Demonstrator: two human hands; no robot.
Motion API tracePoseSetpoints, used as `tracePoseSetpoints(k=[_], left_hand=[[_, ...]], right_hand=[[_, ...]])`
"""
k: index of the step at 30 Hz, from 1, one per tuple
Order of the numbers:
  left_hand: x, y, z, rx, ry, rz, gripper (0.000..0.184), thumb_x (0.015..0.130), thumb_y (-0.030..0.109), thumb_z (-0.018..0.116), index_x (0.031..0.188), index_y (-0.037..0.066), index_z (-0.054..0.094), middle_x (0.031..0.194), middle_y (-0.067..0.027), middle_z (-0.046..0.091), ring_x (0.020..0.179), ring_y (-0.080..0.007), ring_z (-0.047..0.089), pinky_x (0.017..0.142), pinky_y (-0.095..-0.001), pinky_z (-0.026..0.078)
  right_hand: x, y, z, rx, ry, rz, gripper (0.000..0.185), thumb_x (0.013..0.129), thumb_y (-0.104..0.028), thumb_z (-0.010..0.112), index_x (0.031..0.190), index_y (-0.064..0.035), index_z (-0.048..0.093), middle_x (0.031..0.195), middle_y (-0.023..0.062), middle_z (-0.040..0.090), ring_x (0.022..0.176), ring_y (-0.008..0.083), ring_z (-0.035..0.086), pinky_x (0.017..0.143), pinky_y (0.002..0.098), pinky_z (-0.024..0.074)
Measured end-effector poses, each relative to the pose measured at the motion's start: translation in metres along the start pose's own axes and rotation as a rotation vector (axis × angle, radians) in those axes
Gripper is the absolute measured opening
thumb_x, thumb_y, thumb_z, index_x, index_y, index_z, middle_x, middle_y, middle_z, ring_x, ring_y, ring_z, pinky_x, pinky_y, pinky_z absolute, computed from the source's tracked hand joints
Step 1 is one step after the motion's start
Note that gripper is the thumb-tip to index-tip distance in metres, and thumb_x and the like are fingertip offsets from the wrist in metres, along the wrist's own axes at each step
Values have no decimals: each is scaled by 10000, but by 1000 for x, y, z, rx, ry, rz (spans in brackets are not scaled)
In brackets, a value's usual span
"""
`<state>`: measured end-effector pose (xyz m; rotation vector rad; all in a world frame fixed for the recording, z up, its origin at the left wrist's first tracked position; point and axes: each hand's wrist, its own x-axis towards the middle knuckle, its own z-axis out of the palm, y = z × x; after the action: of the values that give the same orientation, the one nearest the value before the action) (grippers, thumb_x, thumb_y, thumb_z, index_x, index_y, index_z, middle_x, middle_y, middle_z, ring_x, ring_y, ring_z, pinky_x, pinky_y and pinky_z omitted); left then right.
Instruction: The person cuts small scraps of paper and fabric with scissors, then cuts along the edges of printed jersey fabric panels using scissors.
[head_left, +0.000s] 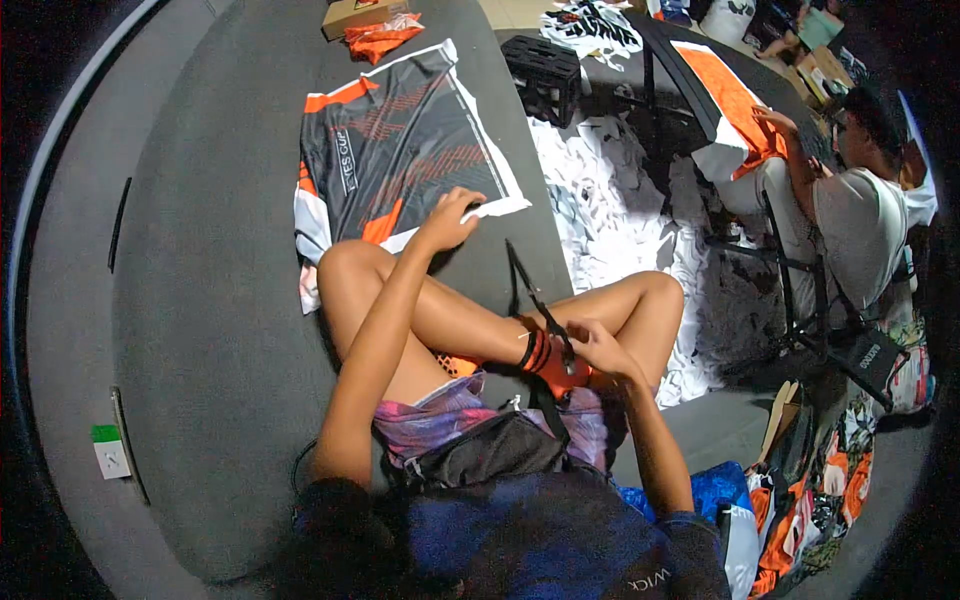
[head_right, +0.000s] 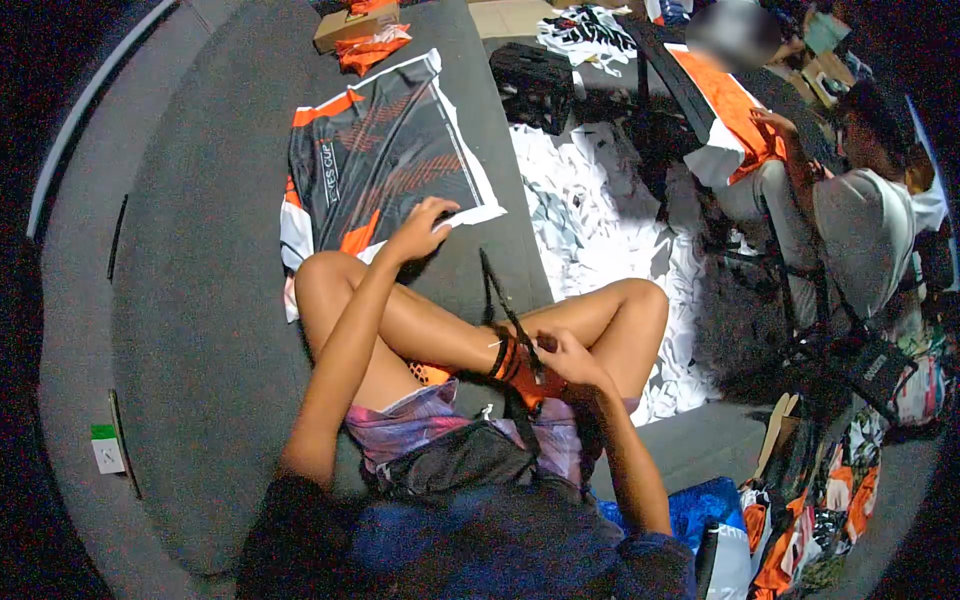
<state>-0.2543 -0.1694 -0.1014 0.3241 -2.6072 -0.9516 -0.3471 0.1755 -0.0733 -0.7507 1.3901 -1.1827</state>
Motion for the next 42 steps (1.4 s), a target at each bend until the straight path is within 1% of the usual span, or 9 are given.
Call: tracePoseSetpoints(k=[2, 7, 10, 18, 23, 26, 34, 38, 42], left_hand=[[-3, 0, 2, -24, -9, -22, 324, 806, 117, 566, 1126, 68, 567, 1141, -147, 509, 1105, -314, 473, 961, -389, 372], [-2, -1, -5, -37, -11, -44, 320, 814, 113, 561, 1127, 47, 563, 1106, -153, 526, 1075, -302, 499, 950, -373, 387], [2, -3, -5, -43, -13, -42, 314, 816, 114, 562, 1121, 36, 565, 1091, -155, 533, 1058, -296, 512, 936, -366, 402], [7, -10, 0, -60, -5, -35, 296, 820, 122, 561, 1099, 24, 576, 1071, -149, 537, 1034, -282, 526, 905, -354, 429], [9, -5, -2, -56, -18, -54, 295, 819, 127, 557, 1093, 21, 580, 1065, -146, 539, 1025, -282, 527, 900, -356, 430], [8, -3, -1, -56, -18, -59, 291, 816, 130, 558, 1085, 21, 584, 1062, -147, 540, 1020, -284, 526, 896, -357, 429], [7, -6, -2, -55, -11, -36, 275, 812, 131, 559, 1063, 26, 597, 1055, -149, 547, 1028, -290, 521, 895, -363, 423], [8, -5, -2, -49, -21, -37, 269, 812, 130, 560, 1057, 29, 600, 1053, -146, 551, 1035, -288, 519, 899, -363, 420], [9, -8, -1, -32, -25, -36, 263, 810, 129, 565, 1052, 32, 603, 1051, -141, 554, 1038, -284, 519, 902, -362, 419]], right_hand=[[11, -6, 8, -147, 72, 5, 234, 918, -193, 553, 1009, 20, 586, 855, 26, 606, 793, 84, 536, 705, 244, 453], [38, 8, -3, -151, 36, -13, 295, 935, -285, 529, 915, 7, 572, 801, 23, 578, 756, 81, 516, 678, 231, 436], [34, -7, -4, 64, 25, 96, 385, 924, -399, 524, 834, -25, 540, 742, 20, 551, 664, 86, 517, 604, 232, 431], [51, -33, -4, 112, 83, 249, 502, 828, -517, 616, 778, -23, 538, 571, 21, 504, 432, 113, 482, 393, 267, 382], [64, -28, -5, 5, 189, 274, 534, 796, -529, 648, 739, -7, 551, 532, 21, 495, 410, 111, 475, 363, 265, 357], [69, -28, -3, -108, 225, 252, 471, 855, -475, 597, 674, -53, 494, 497, 32, 485, 371, 135, 485, 320, 261, 354], [66, -33, 4, -148, 271, 224, 459, 846, -429, 634, 624, -53, 492, 456, 30, 466, 325, 125, 449, 304, 256, 323], [64, -30, -2, -210, 265, 222, 503, 766, -476, 711, 617, -25, 548, 492, 19, 493, 415, 95, 473, 368, 257, 349], [53, -40, 2, -190, 181, 293, 509, 771, -491, 700, 640, -21, 556, 509, 28, 515, 428, 101, 494, 377, 261, 360]])
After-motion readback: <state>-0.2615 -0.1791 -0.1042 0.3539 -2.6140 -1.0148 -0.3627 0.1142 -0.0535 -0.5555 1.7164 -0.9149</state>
